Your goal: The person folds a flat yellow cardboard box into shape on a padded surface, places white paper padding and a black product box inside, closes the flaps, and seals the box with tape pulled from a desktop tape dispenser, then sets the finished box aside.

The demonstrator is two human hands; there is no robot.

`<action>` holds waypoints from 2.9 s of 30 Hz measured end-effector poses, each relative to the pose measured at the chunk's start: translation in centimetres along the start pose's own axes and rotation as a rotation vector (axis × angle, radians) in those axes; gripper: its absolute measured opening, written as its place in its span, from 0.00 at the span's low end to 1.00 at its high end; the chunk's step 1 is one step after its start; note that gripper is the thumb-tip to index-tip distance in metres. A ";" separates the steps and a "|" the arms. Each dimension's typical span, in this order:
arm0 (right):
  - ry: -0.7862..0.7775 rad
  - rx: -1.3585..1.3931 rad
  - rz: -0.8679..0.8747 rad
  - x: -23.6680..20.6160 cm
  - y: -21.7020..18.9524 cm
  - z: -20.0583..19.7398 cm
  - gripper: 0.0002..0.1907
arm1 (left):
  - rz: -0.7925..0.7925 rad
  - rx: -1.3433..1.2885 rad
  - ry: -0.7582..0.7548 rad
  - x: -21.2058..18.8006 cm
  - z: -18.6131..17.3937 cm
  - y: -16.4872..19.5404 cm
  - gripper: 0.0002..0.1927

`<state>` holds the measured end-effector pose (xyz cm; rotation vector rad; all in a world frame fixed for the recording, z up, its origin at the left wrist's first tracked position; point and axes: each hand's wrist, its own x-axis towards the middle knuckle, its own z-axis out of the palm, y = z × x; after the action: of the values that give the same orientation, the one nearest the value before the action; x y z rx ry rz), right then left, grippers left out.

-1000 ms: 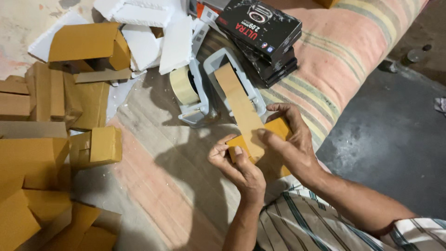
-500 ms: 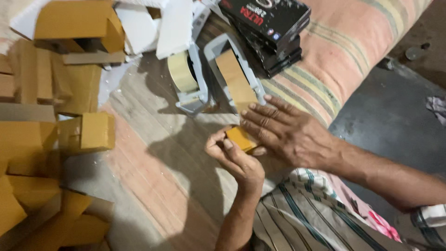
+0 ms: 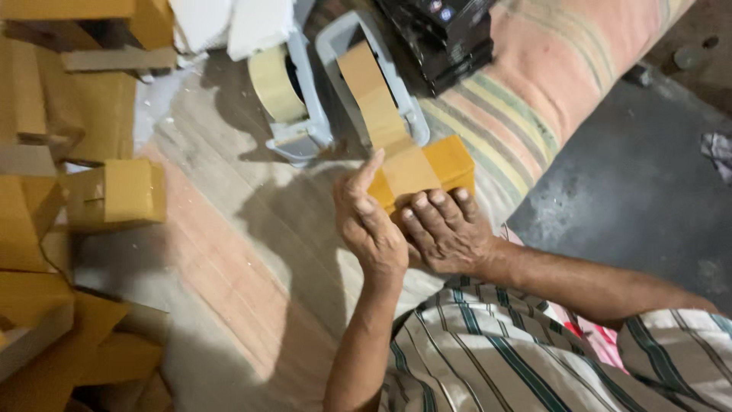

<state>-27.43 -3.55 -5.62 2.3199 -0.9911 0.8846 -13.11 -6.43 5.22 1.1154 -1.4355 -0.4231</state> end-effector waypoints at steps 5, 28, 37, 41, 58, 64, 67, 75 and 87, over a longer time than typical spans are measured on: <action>0.063 0.004 -0.138 -4.9 -2.4 2.6 0.33 | -0.034 -0.012 -0.046 -1.2 0.6 -0.3 0.27; -0.100 0.094 0.099 -3.5 -2.6 -2.5 0.41 | -0.038 -0.049 0.062 -1.5 0.8 2.3 0.29; -0.059 -0.001 0.143 -2.1 -2.0 -0.5 0.44 | -0.063 -0.104 0.024 -0.7 0.2 1.1 0.30; -0.057 -0.003 0.175 -1.5 -0.6 -0.5 0.47 | -0.080 -0.063 0.017 -0.5 0.1 0.9 0.30; -0.215 0.100 0.151 -6.8 -4.7 -2.1 0.52 | -0.095 -0.084 0.054 -1.2 0.6 0.5 0.33; -0.129 0.010 0.130 -1.7 -1.8 -1.2 0.47 | -0.110 -0.107 0.040 -1.5 0.6 0.9 0.34; -0.091 -0.005 0.064 -2.6 -2.3 -0.8 0.47 | -0.085 -0.060 0.050 -1.4 0.6 1.0 0.34; -0.236 0.433 -0.210 -9.9 -3.7 -2.7 0.30 | -0.029 -0.096 0.067 -1.9 -0.1 1.3 0.29; 0.019 0.989 0.879 6.7 3.5 -7.5 0.48 | -0.194 -0.044 0.154 -2.1 -0.1 1.9 0.27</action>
<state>-29.34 -4.14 4.86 2.5217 -1.9407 2.1126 -14.03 -3.82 5.56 1.2293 -1.1837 -0.4919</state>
